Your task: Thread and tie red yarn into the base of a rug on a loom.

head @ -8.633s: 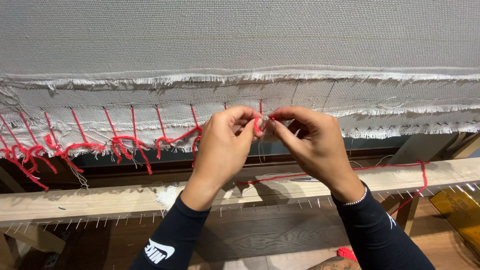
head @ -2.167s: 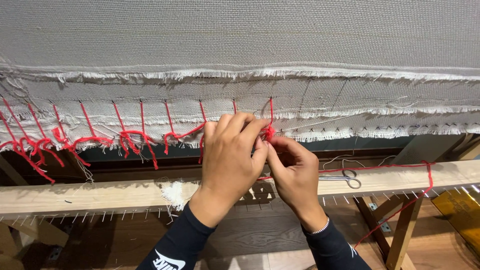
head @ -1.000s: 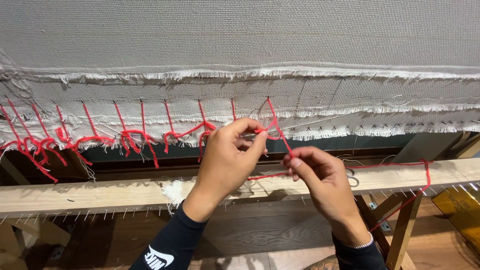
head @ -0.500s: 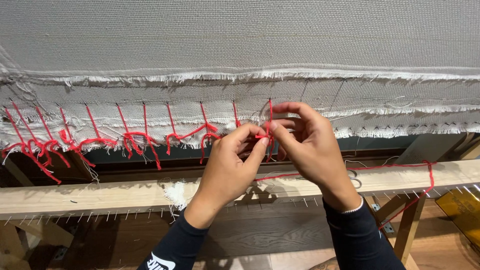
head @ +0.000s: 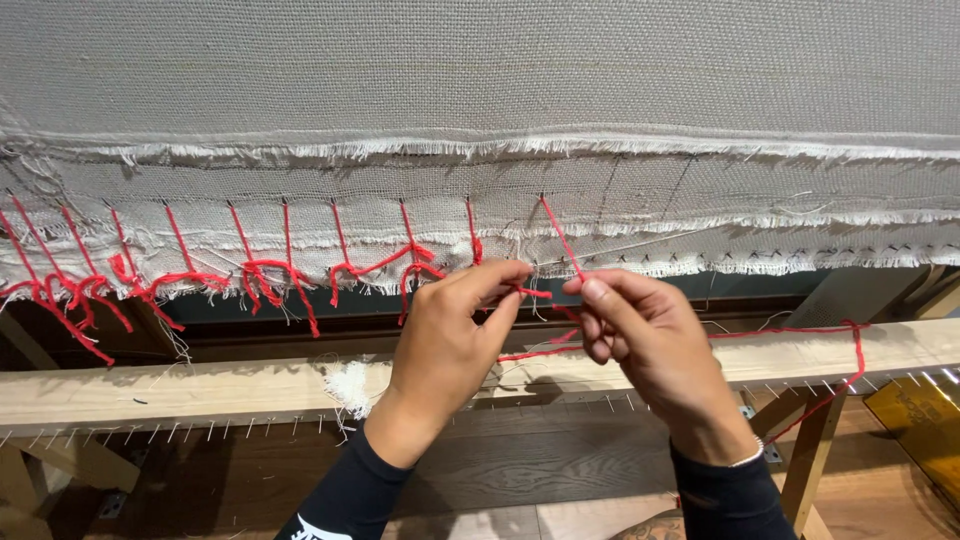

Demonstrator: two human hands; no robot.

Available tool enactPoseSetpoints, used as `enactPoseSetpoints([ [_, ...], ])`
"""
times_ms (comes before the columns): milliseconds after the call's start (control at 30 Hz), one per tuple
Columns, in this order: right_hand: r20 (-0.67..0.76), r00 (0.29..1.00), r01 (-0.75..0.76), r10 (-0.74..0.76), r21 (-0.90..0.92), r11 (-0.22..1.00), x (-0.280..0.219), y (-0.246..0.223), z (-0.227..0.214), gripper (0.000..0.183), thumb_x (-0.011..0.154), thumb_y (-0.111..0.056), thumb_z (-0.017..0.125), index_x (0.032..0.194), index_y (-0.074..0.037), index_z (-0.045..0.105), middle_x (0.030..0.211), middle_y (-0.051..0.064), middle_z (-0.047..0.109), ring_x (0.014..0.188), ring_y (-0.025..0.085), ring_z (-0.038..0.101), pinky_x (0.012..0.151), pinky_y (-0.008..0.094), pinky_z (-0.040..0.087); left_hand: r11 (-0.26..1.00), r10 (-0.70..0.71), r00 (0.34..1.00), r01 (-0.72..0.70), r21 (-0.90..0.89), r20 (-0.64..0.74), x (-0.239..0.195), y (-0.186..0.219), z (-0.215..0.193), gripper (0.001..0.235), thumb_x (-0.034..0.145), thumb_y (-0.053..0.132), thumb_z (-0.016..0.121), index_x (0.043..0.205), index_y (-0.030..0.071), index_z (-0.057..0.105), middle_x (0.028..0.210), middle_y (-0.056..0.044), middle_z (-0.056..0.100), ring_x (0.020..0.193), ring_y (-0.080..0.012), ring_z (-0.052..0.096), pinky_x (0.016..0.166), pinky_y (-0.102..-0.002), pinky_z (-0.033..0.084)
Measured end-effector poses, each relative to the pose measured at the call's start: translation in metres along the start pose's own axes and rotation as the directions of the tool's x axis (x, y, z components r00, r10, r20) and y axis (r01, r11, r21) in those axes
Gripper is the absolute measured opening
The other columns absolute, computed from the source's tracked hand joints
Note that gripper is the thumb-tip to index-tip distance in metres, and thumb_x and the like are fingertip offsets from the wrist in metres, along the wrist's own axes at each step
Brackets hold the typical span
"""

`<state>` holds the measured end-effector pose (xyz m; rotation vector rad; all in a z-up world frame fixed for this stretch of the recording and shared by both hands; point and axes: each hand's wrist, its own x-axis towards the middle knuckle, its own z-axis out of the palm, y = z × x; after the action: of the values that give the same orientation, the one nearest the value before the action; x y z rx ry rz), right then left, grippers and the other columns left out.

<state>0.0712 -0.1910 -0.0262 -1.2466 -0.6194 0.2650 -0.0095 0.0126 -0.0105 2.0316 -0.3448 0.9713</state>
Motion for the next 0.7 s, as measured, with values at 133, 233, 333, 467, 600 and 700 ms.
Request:
enactPoseSetpoints([
  [133, -0.082, 0.995, -0.057, 0.056, -0.012, 0.998, -0.003, 0.01, 0.006, 0.025, 0.103, -0.016, 0.059, 0.111, 0.004, 0.071, 0.07, 0.002, 0.06, 0.057, 0.008, 0.049, 0.053, 0.022, 0.042, 0.997, 0.054, 0.998, -0.053, 0.048, -0.026, -0.002, 0.001, 0.003, 0.018, 0.092, 0.008, 0.072, 0.108, 0.002, 0.076, 0.104, -0.014, 0.078, 0.093, -0.0279, 0.078, 0.079, -0.034, 0.06],
  [233, -0.107, 0.994, -0.031, 0.034, 0.027, 0.999, -0.004, 0.013, 0.005, 0.025, 0.104, -0.017, 0.057, 0.115, 0.002, 0.071, 0.069, 0.001, 0.057, 0.058, 0.007, 0.049, 0.053, 0.02, 0.04, 0.997, 0.062, 0.998, -0.061, 0.049, -0.009, -0.004, 0.002, 0.004, 0.018, 0.091, 0.008, 0.071, 0.107, 0.002, 0.076, 0.104, -0.014, 0.078, 0.094, -0.0279, 0.078, 0.08, -0.033, 0.061],
  [333, -0.073, 0.997, -0.008, 0.016, 0.101, 0.995, -0.002, 0.016, 0.004, 0.026, 0.106, -0.017, 0.056, 0.113, 0.003, 0.07, 0.07, 0.001, 0.057, 0.058, 0.007, 0.049, 0.054, 0.021, 0.042, 0.995, 0.099, 0.994, -0.098, -0.015, 0.046, -0.007, 0.005, 0.004, 0.018, 0.093, 0.009, 0.071, 0.11, 0.003, 0.076, 0.108, -0.013, 0.078, 0.098, -0.0274, 0.078, 0.084, -0.033, 0.061],
  [467, -0.076, 0.997, -0.002, 0.012, 0.124, 0.992, 0.002, 0.021, 0.002, 0.024, 0.106, -0.017, 0.055, 0.113, 0.002, 0.068, 0.071, 0.002, 0.059, 0.058, 0.008, 0.052, 0.054, 0.021, 0.042, 0.992, 0.111, 0.988, -0.116, 0.043, 0.106, -0.014, 0.014, 0.006, 0.019, 0.093, 0.01, 0.07, 0.11, 0.004, 0.076, 0.109, -0.013, 0.076, 0.097, -0.0298, 0.076, 0.08, -0.035, 0.06],
  [600, -0.08, 0.997, 0.031, -0.018, 0.164, 0.986, 0.005, 0.03, -0.001, 0.019, 0.104, -0.015, 0.057, 0.114, 0.0, 0.065, 0.073, 0.003, 0.061, 0.059, 0.009, 0.054, 0.055, 0.022, 0.045, 0.969, 0.205, 0.968, -0.221, 0.112, 0.143, -0.012, 0.01, 0.012, 0.022, 0.093, 0.008, 0.069, 0.113, 0.004, 0.074, 0.109, -0.015, 0.076, 0.097, -0.032, 0.074, 0.081, -0.037, 0.06],
  [700, -0.157, 0.986, 0.062, -0.05, 0.073, 0.995, 0.006, 0.032, 0.005, 0.02, 0.103, -0.016, 0.058, 0.115, -0.001, 0.065, 0.072, 0.002, 0.061, 0.06, 0.007, 0.054, 0.054, 0.021, 0.044, 0.971, 0.199, 0.966, -0.217, 0.103, 0.163, 0.01, 0.01, 0.012, 0.02, 0.094, 0.008, 0.07, 0.112, 0.004, 0.075, 0.104, -0.015, 0.077, 0.09, -0.0311, 0.076, 0.077, -0.037, 0.06],
])
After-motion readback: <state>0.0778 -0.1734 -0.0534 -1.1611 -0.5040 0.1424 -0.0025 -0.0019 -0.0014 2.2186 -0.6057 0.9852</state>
